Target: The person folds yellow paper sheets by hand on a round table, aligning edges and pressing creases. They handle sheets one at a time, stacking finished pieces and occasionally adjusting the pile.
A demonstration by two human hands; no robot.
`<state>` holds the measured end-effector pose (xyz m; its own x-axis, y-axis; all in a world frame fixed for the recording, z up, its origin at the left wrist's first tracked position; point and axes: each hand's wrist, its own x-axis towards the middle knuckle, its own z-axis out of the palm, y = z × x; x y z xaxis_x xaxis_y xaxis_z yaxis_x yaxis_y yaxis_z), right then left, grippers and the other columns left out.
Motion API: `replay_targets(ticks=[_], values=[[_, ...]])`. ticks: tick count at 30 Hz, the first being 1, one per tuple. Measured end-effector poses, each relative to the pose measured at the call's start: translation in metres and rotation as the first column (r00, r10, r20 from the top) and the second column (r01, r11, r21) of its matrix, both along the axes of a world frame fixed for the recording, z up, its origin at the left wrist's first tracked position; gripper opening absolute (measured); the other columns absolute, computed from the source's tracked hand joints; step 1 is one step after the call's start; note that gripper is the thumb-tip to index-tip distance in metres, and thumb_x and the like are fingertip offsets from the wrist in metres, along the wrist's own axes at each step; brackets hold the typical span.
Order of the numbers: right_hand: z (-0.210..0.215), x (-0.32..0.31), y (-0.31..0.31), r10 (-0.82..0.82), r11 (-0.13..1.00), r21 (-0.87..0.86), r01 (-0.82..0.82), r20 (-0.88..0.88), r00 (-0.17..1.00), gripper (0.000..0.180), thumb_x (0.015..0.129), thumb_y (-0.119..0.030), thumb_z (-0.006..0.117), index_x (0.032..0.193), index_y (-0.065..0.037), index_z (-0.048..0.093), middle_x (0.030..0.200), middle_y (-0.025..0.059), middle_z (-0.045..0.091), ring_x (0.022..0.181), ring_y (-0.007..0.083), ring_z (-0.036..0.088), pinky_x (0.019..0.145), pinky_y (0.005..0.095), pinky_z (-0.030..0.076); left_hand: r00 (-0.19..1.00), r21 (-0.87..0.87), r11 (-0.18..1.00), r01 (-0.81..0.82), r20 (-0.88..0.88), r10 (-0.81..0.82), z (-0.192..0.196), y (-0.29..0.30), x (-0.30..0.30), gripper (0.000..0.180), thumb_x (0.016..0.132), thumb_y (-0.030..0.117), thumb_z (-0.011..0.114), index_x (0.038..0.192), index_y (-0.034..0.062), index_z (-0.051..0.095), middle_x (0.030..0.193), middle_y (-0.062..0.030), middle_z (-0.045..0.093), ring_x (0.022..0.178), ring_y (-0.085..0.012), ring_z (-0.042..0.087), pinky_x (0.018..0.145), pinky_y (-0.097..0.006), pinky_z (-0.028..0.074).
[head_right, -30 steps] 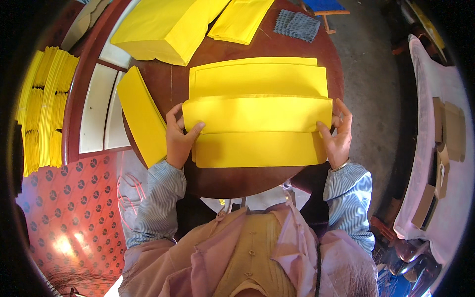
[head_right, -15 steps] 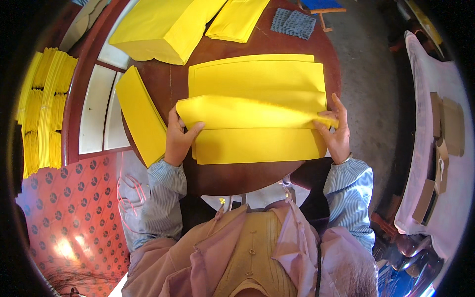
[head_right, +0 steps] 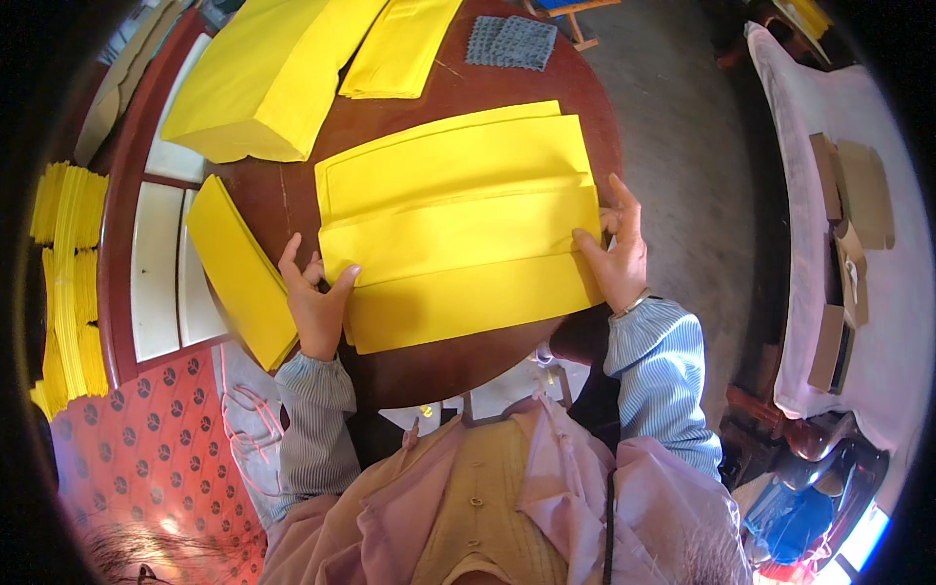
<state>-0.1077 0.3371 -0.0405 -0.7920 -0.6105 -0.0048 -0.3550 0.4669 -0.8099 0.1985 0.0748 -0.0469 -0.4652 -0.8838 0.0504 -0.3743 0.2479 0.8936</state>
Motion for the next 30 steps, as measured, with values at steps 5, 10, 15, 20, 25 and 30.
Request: replay_targets(ticks=[5,10,15,20,25,30], values=[[0.001,0.004,-0.002,-0.002,1.000,0.026,0.007,-0.167,0.986,0.078,0.096,-0.010,0.078,0.160,-0.014,0.036,0.106,0.0130,0.072,0.104,0.0291,0.073,0.102,0.0404,0.058,0.999,-0.028,0.999,0.042,-0.030,-0.043,-0.002,0.002,0.000,0.085,0.085,0.002,0.081,0.156,-0.0006,0.033,0.093,-0.0089,0.077,0.104,-0.0194,0.073,0.123,-0.041,0.040],[-0.005,-0.002,-0.003,0.023,1.000,-0.005,-0.026,-0.307,0.951,0.067,0.097,-0.012,0.077,0.156,-0.015,0.046,0.096,0.0106,0.071,0.089,0.0258,0.073,0.086,0.0382,0.061,0.992,-0.173,0.978,0.117,0.073,-0.106,0.001,0.002,0.002,0.092,0.086,0.001,0.081,0.160,-0.0001,0.027,0.128,-0.0180,0.069,0.121,-0.0267,0.070,0.120,-0.040,0.042],[-0.009,-0.012,0.000,0.150,0.989,0.028,-0.147,-0.232,0.961,0.083,0.091,-0.008,0.080,0.162,-0.017,0.039,0.117,0.0121,0.071,0.111,0.0267,0.069,0.103,0.0412,0.056,0.976,0.177,0.960,0.215,-0.065,-0.207,0.014,0.000,0.010,0.099,0.083,-0.003,0.083,0.163,0.0014,0.024,0.150,-0.0209,0.057,0.136,-0.0288,0.062,0.116,-0.038,0.046],[-0.004,-0.020,0.000,0.330,0.915,-0.209,-0.344,-0.103,0.938,0.111,0.081,-0.007,0.087,0.170,-0.020,0.022,0.146,0.0154,0.061,0.134,0.0339,0.060,0.120,0.0505,0.045,0.949,0.059,0.948,0.313,-0.063,-0.310,0.018,-0.007,0.013,0.098,0.079,-0.005,0.083,0.162,0.0052,0.031,0.147,-0.0139,0.060,0.135,-0.0275,0.062,0.116,-0.036,0.046],[-0.009,-0.023,0.004,0.276,0.944,-0.202,-0.260,0.053,0.960,0.104,0.084,-0.008,0.085,0.168,-0.018,0.026,0.146,0.0149,0.062,0.133,0.0315,0.062,0.120,0.0485,0.045,0.964,0.056,0.962,0.266,-0.008,-0.266,0.007,-0.005,0.015,0.068,0.080,0.000,0.084,0.143,0.0034,0.057,0.130,-0.0118,0.071,0.123,-0.0287,0.069,0.124,-0.044,0.038],[-0.021,-0.036,0.017,0.285,0.953,-0.143,-0.269,0.113,0.952,0.058,0.091,-0.012,0.084,0.145,-0.009,0.063,0.137,0.0078,0.068,0.124,0.0226,0.066,0.113,0.0356,0.048,0.946,-0.176,0.931,0.320,0.000,-0.325,-0.010,-0.014,0.020,0.036,0.086,0.009,0.084,0.119,0.0010,0.072,0.118,-0.0111,0.077,0.111,-0.0303,0.072,0.129,-0.057,0.027]])
